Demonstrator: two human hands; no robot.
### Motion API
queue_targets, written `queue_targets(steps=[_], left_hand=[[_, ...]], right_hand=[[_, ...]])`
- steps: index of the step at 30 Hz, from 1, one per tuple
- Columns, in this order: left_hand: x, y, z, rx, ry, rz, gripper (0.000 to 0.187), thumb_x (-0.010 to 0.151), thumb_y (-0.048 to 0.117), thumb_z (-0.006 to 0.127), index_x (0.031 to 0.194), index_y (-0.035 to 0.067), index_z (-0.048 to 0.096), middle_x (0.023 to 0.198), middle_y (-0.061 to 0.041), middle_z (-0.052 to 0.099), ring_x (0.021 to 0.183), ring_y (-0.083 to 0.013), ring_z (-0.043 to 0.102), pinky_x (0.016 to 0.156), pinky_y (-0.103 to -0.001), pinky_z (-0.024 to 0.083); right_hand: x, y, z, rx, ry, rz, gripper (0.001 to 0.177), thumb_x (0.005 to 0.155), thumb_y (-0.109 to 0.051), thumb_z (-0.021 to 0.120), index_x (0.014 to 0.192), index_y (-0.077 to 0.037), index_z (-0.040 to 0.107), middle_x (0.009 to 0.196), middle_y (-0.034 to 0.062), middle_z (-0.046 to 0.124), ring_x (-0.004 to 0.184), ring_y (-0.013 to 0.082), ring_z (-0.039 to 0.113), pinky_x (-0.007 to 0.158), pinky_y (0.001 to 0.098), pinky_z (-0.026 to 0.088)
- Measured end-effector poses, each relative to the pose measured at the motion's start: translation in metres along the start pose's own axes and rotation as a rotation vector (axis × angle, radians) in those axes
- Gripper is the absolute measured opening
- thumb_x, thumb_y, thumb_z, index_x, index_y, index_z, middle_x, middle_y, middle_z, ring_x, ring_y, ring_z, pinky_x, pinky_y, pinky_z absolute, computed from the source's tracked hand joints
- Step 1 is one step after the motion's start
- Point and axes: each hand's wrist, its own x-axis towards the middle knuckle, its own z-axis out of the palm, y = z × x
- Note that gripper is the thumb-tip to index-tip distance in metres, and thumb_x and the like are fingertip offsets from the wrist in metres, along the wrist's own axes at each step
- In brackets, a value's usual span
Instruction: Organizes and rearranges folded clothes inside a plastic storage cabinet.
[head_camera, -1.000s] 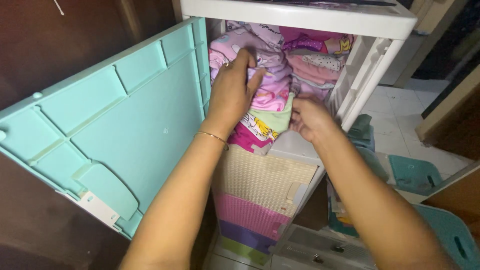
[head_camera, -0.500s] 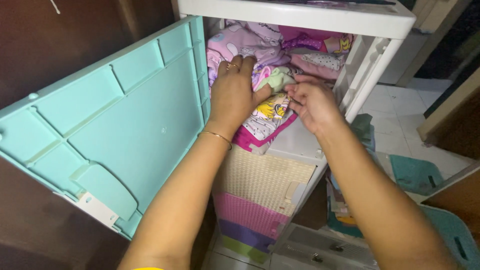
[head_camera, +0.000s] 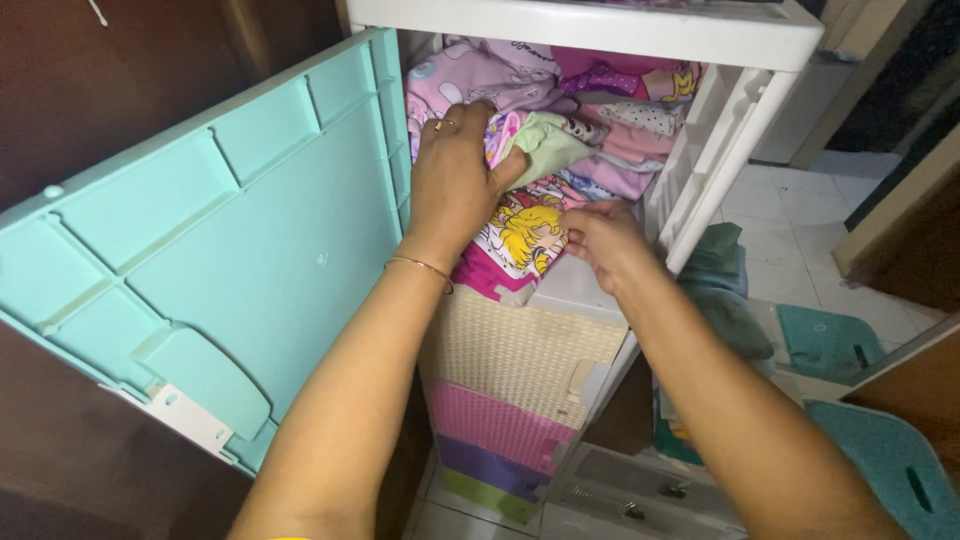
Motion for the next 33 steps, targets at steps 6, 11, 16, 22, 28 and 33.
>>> queue_targets(steps=[6, 11, 16, 22, 28, 33], left_hand=[[-0.003, -0.006, 0.006, 0.004, 0.068, 0.068, 0.056, 0.085, 0.033, 0.077, 0.126, -0.002, 0.061, 0.119, -0.024, 0.065, 0.107, -0.0473, 0.058, 0.092, -0.052, 0.05], [-0.003, -0.003, 0.0, -0.007, 0.022, 0.042, 0.055, 0.085, 0.033, 0.078, 0.125, -0.001, 0.061, 0.117, -0.023, 0.065, 0.107, -0.0473, 0.058, 0.093, -0.053, 0.049], [-0.008, -0.003, -0.008, -0.022, -0.005, 0.033, 0.054, 0.085, 0.033, 0.077, 0.125, 0.002, 0.061, 0.118, -0.021, 0.064, 0.108, -0.0454, 0.057, 0.095, -0.052, 0.049], [-0.021, -0.01, -0.014, -0.041, -0.106, 0.176, 0.06, 0.079, 0.03, 0.082, 0.129, 0.006, 0.06, 0.118, -0.017, 0.061, 0.11, -0.0421, 0.052, 0.094, -0.049, 0.048], [-0.027, -0.007, -0.023, -0.063, -0.144, 0.202, 0.067, 0.074, 0.034, 0.088, 0.13, 0.01, 0.062, 0.117, -0.014, 0.06, 0.116, -0.038, 0.052, 0.1, -0.047, 0.047], [-0.029, 0.001, -0.031, -0.068, -0.1, 0.265, 0.109, 0.043, 0.05, 0.098, 0.129, 0.001, 0.053, 0.124, -0.02, 0.053, 0.12, -0.0423, 0.046, 0.103, -0.051, 0.042]], right_hand=[[-0.013, -0.014, 0.0, -0.051, -0.081, 0.092, 0.025, 0.083, -0.015, 0.081, 0.103, -0.004, 0.072, 0.091, 0.0057, 0.068, 0.076, 0.015, 0.061, 0.071, 0.0321, 0.055], [0.003, -0.024, 0.009, 0.067, -0.146, 0.134, 0.025, 0.079, -0.006, 0.078, 0.1, -0.005, 0.066, 0.091, 0.0095, 0.071, 0.081, 0.0224, 0.071, 0.075, 0.0376, 0.061], [0.012, -0.038, 0.016, 0.139, -0.036, -0.07, 0.038, 0.076, 0.003, 0.076, 0.104, -0.012, 0.054, 0.099, 0.0126, 0.07, 0.086, 0.027, 0.074, 0.075, 0.0451, 0.065], [-0.017, -0.026, 0.019, -0.322, -0.06, 0.296, 0.032, 0.088, -0.02, 0.076, 0.119, -0.015, 0.068, 0.114, 0.0065, 0.068, 0.097, 0.0209, 0.064, 0.083, 0.0389, 0.055], [0.033, -0.019, 0.011, 0.211, -0.184, 0.35, 0.028, 0.087, -0.007, 0.07, 0.115, -0.005, 0.066, 0.112, 0.013, 0.071, 0.105, 0.0272, 0.072, 0.095, 0.0437, 0.062], [0.034, -0.027, 0.006, 0.171, -0.052, 0.284, 0.022, 0.099, -0.02, 0.063, 0.117, -0.01, 0.065, 0.109, 0.0065, 0.068, 0.099, 0.0226, 0.069, 0.093, 0.0422, 0.059]])
